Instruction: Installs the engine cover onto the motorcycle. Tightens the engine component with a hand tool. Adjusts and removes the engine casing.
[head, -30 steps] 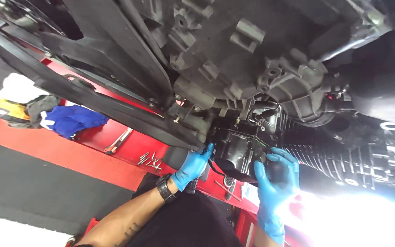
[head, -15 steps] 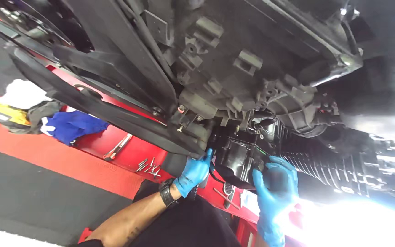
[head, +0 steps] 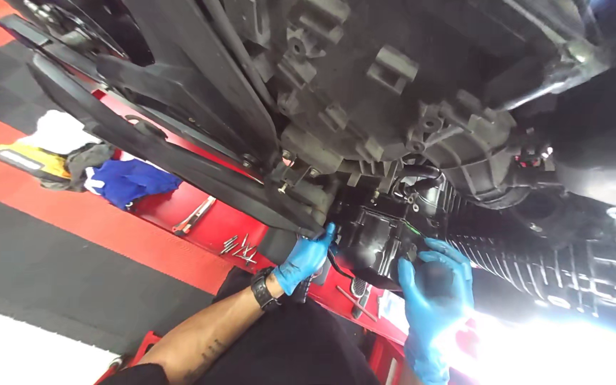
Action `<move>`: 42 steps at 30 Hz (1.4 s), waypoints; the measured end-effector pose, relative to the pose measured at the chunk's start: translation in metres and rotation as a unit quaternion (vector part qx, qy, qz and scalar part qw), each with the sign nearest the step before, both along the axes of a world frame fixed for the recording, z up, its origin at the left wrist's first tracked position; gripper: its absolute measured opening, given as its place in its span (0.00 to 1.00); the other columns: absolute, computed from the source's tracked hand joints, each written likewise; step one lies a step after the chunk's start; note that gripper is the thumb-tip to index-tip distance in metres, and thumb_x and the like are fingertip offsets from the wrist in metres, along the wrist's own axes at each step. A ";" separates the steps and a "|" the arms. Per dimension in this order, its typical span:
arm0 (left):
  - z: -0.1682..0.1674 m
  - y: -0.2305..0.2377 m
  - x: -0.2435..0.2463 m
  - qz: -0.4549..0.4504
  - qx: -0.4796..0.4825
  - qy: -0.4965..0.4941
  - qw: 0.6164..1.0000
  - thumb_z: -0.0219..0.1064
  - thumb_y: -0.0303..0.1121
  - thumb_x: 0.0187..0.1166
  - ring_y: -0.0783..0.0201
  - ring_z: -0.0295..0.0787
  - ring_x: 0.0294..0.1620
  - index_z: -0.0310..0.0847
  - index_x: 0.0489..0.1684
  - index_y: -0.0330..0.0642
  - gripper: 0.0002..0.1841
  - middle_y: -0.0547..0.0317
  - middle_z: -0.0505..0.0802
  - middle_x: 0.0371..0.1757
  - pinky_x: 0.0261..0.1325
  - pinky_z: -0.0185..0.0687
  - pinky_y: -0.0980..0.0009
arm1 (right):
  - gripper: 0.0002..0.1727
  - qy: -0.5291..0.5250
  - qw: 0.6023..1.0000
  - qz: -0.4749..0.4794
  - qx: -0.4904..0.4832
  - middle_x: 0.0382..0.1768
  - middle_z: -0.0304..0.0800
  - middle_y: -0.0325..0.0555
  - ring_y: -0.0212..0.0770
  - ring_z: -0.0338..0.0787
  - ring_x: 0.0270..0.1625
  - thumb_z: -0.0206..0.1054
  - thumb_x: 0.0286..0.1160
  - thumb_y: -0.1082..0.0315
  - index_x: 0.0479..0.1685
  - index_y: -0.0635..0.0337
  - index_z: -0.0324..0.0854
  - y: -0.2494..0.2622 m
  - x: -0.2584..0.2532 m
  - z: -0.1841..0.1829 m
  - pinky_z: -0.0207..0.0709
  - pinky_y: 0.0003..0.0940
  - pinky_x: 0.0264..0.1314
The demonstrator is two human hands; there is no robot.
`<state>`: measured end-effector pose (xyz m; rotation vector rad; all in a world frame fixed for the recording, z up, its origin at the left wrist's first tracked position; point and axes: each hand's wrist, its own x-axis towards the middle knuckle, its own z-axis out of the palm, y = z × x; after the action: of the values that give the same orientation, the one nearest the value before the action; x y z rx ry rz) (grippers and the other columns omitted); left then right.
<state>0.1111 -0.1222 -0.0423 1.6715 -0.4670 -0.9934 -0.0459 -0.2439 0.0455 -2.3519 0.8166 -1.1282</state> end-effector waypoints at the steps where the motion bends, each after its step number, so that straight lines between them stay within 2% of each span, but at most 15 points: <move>1: 0.000 -0.001 0.000 0.002 0.000 0.003 1.000 0.53 0.38 0.93 0.67 0.86 0.60 0.83 0.59 0.29 0.19 0.46 0.91 0.53 0.71 0.76 0.67 | 0.14 0.000 1.000 0.001 0.003 0.57 0.88 0.40 0.38 0.84 0.69 0.80 0.57 0.56 0.38 0.50 0.85 -0.001 0.000 0.000 0.81 0.30 0.69; 12: -0.004 0.004 0.001 -0.027 -0.012 0.004 1.000 0.50 0.40 0.94 0.63 0.82 0.71 0.80 0.67 0.28 0.23 0.41 0.88 0.65 0.79 0.71 0.67 | 0.14 0.009 1.000 0.008 0.006 0.57 0.89 0.45 0.40 0.84 0.70 0.80 0.57 0.57 0.37 0.54 0.85 0.000 0.000 0.001 0.80 0.31 0.70; 15: 0.007 0.007 0.006 -0.163 0.057 -0.107 0.979 0.42 0.30 0.94 0.42 0.70 0.85 0.62 0.87 0.27 0.25 0.28 0.77 0.80 0.87 0.60 0.53 | 0.16 0.013 1.000 0.001 0.011 0.59 0.88 0.48 0.41 0.84 0.71 0.80 0.57 0.55 0.37 0.54 0.85 -0.003 -0.002 0.001 0.81 0.32 0.70; 17: 0.010 0.008 0.008 -0.237 0.101 -0.175 0.950 0.43 0.24 0.92 0.34 0.71 0.84 0.52 0.91 0.28 0.27 0.24 0.74 0.82 0.84 0.64 0.47 | 0.17 0.016 1.000 -0.003 0.018 0.59 0.88 0.49 0.42 0.83 0.71 0.80 0.57 0.55 0.38 0.55 0.85 -0.003 -0.001 0.001 0.80 0.33 0.70; 19: 0.006 0.010 0.006 -0.240 0.100 -0.211 0.942 0.44 0.24 0.91 0.31 0.77 0.78 0.55 0.89 0.27 0.26 0.23 0.77 0.78 0.78 0.71 0.44 | 0.17 0.012 1.000 -0.002 0.020 0.59 0.88 0.48 0.41 0.83 0.71 0.81 0.56 0.55 0.38 0.54 0.85 -0.003 -0.001 0.000 0.80 0.32 0.69; 20: 0.004 0.011 0.005 -0.209 0.086 -0.186 0.956 0.44 0.28 0.93 0.33 0.78 0.77 0.61 0.87 0.27 0.25 0.25 0.80 0.76 0.78 0.71 0.44 | 0.18 0.007 1.000 -0.003 0.022 0.59 0.88 0.48 0.41 0.84 0.70 0.82 0.55 0.54 0.38 0.53 0.85 -0.002 -0.001 -0.001 0.82 0.32 0.67; 22: 0.000 0.014 -0.001 -0.119 0.068 -0.086 0.987 0.46 0.48 0.95 0.45 0.82 0.75 0.76 0.77 0.31 0.29 0.35 0.88 0.69 0.80 0.71 0.48 | 0.19 -0.008 1.000 -0.010 0.021 0.59 0.88 0.47 0.41 0.85 0.69 0.83 0.53 0.53 0.38 0.53 0.84 -0.002 -0.004 -0.004 0.83 0.32 0.66; 24: -0.003 0.030 -0.010 -0.084 0.053 -0.110 0.989 0.50 0.55 0.89 0.48 0.85 0.71 0.77 0.76 0.33 0.34 0.37 0.90 0.65 0.77 0.74 0.47 | 0.21 -0.022 1.000 -0.013 0.016 0.58 0.88 0.48 0.42 0.85 0.69 0.84 0.51 0.53 0.38 0.54 0.84 -0.001 -0.001 -0.007 0.84 0.33 0.66; 26: -0.008 0.051 -0.021 -0.081 0.020 -0.200 0.976 0.56 0.56 0.82 0.46 0.84 0.71 0.77 0.75 0.34 0.35 0.40 0.89 0.66 0.75 0.75 0.45 | 0.23 -0.030 0.999 -0.023 0.010 0.57 0.88 0.52 0.45 0.85 0.68 0.86 0.50 0.53 0.38 0.57 0.84 0.000 -0.003 -0.006 0.83 0.36 0.68; 30: -0.001 0.063 -0.028 -0.012 -0.138 -0.338 0.931 0.59 0.50 0.81 0.58 0.87 0.63 0.84 0.60 0.36 0.25 0.49 0.92 0.57 0.70 0.82 0.57 | 0.24 -0.047 0.998 -0.036 -0.001 0.56 0.90 0.54 0.48 0.85 0.68 0.86 0.50 0.50 0.37 0.57 0.86 -0.001 0.001 -0.007 0.80 0.41 0.71; 32: 0.011 0.040 -0.028 0.024 -0.272 -0.329 0.904 0.53 0.51 0.88 0.68 0.82 0.67 0.78 0.64 0.47 0.21 0.61 0.88 0.60 0.72 0.79 0.66 | 0.24 -0.064 0.997 -0.037 -0.001 0.56 0.90 0.54 0.49 0.86 0.68 0.86 0.50 0.49 0.35 0.57 0.86 -0.002 0.002 -0.007 0.80 0.42 0.72; 34: 0.021 0.015 -0.031 0.059 -0.360 -0.317 0.876 0.46 0.56 0.91 0.72 0.81 0.67 0.75 0.70 0.56 0.22 0.71 0.86 0.63 0.66 0.80 0.72 | 0.24 -0.071 0.997 -0.042 -0.001 0.56 0.91 0.54 0.50 0.86 0.66 0.85 0.51 0.47 0.34 0.57 0.87 0.000 0.003 -0.009 0.79 0.43 0.71; 36: 0.026 0.011 -0.036 0.102 -0.377 -0.314 0.866 0.45 0.61 0.90 0.73 0.84 0.61 0.77 0.67 0.59 0.24 0.75 0.88 0.59 0.59 0.83 0.73 | 0.24 -0.074 0.996 -0.044 -0.002 0.56 0.91 0.54 0.51 0.87 0.65 0.84 0.51 0.46 0.34 0.57 0.87 0.002 0.003 -0.009 0.79 0.44 0.69; 40: 0.042 0.029 -0.036 0.186 -0.319 -0.357 0.858 0.47 0.65 0.87 0.80 0.83 0.58 0.79 0.51 0.59 0.24 0.82 0.88 0.48 0.66 0.77 0.74 | 0.24 -0.072 0.996 -0.048 -0.002 0.55 0.92 0.53 0.50 0.88 0.62 0.83 0.52 0.45 0.32 0.57 0.88 0.003 0.004 -0.009 0.81 0.43 0.67; 42: 0.042 -0.012 -0.033 0.234 -0.342 -0.364 0.834 0.52 0.56 0.89 0.78 0.81 0.61 0.77 0.58 0.50 0.21 0.76 0.87 0.53 0.67 0.77 0.74 | 0.23 -0.071 0.996 -0.049 0.004 0.55 0.92 0.53 0.50 0.88 0.62 0.83 0.53 0.45 0.32 0.56 0.88 0.004 0.004 -0.010 0.81 0.43 0.66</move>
<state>0.0779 -0.1342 0.0000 1.3275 -0.7495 0.2230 -0.0414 -0.2398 0.0359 -2.2166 0.8912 -1.3137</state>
